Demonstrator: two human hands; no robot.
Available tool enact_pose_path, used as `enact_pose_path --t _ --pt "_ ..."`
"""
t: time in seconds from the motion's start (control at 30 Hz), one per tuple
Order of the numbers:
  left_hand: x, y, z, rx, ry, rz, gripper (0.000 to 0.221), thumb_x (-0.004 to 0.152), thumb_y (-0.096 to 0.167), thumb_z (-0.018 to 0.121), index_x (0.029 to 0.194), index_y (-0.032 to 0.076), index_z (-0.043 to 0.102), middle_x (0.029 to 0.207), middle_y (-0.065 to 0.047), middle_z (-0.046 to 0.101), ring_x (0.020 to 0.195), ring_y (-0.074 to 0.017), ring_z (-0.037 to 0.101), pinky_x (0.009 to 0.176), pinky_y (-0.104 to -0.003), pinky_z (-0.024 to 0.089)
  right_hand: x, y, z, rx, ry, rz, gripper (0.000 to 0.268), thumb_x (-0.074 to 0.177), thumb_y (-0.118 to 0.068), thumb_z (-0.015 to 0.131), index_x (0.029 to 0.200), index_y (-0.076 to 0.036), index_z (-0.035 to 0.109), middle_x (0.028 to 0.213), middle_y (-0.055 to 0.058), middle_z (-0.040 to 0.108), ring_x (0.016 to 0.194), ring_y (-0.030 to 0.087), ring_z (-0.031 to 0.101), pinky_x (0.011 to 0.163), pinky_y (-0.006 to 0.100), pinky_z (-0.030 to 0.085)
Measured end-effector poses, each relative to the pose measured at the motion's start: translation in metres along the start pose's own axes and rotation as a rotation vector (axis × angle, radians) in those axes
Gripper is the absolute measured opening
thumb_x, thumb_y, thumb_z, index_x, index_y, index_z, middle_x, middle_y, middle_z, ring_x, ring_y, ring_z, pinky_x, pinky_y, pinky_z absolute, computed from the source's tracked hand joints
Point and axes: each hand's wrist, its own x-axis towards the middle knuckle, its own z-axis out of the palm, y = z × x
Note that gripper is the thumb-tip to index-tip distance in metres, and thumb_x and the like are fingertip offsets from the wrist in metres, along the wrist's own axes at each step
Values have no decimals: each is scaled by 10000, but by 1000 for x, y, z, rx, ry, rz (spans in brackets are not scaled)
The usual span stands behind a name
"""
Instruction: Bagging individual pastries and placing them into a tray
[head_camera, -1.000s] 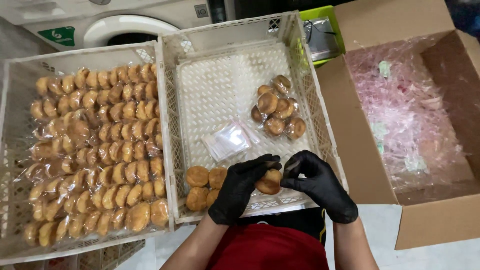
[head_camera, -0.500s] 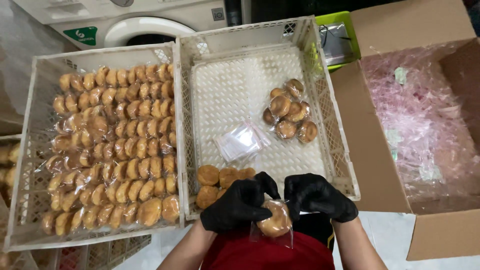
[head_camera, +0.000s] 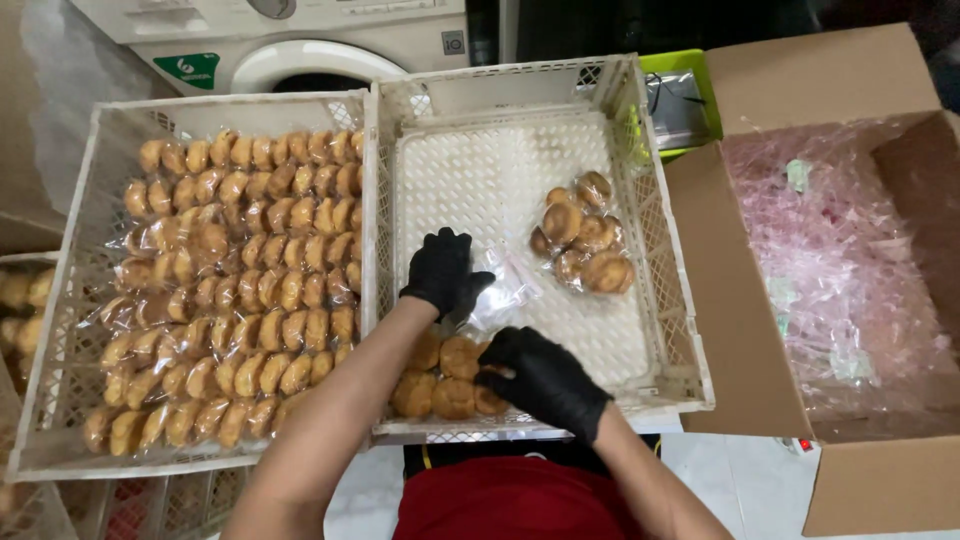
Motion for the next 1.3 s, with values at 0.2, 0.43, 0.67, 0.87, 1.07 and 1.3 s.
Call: enact_pose_path --t 0.2,0.43,0.67,0.87,1.07,1.3 --pt "17 -20 15 -74 4 27 198 923 299 634 978 112 665 969 -129 599 999 -401 664 768 -502 608 13 41 58 -162 -191 20 714 770 -598 750 1380 -293 542 1324 33 613 1281 332 593 1016 549 527" --pt "5 -14 -1 -259 55 46 181 968 357 616 1105 294 715 1054 -66 711 1120 -336 662 961 -506 568 3 -20 21 -205 -199 23 772 852 -603 664 1495 -240 438 1276 99 668 1203 365 639 994 555 519" --pt "6 -14 2 -322 -38 19 431 869 332 742 1274 466 684 1065 21 733 1183 -236 655 1078 -457 528 3 -48 20 212 -240 252 566 920 -601 507 1418 -343 584 1329 -16 694 1260 307 623 1026 493 525" --pt "21 -41 40 -358 220 216 612 841 231 815 1415 338 631 920 16 668 857 -209 673 777 -364 513 23 8 79 -108 -207 -102 584 748 -380 752 1313 -333 612 1269 -8 663 1094 300 662 854 461 528" --pt "2 -18 -6 -457 301 167 256 799 413 831 961 216 841 805 -43 777 784 -196 725 690 -341 487 -5 -2 2 410 -16 -69 585 735 -215 849 1297 -230 685 1259 -29 722 1057 160 656 887 317 526" --pt "-85 38 -59 -1014 275 96 207 852 205 812 1026 93 822 1039 -32 834 979 -70 741 902 -252 593 -16 9 -69 559 367 7 460 755 -199 875 1197 -140 759 1125 -11 779 1024 95 687 897 248 533"
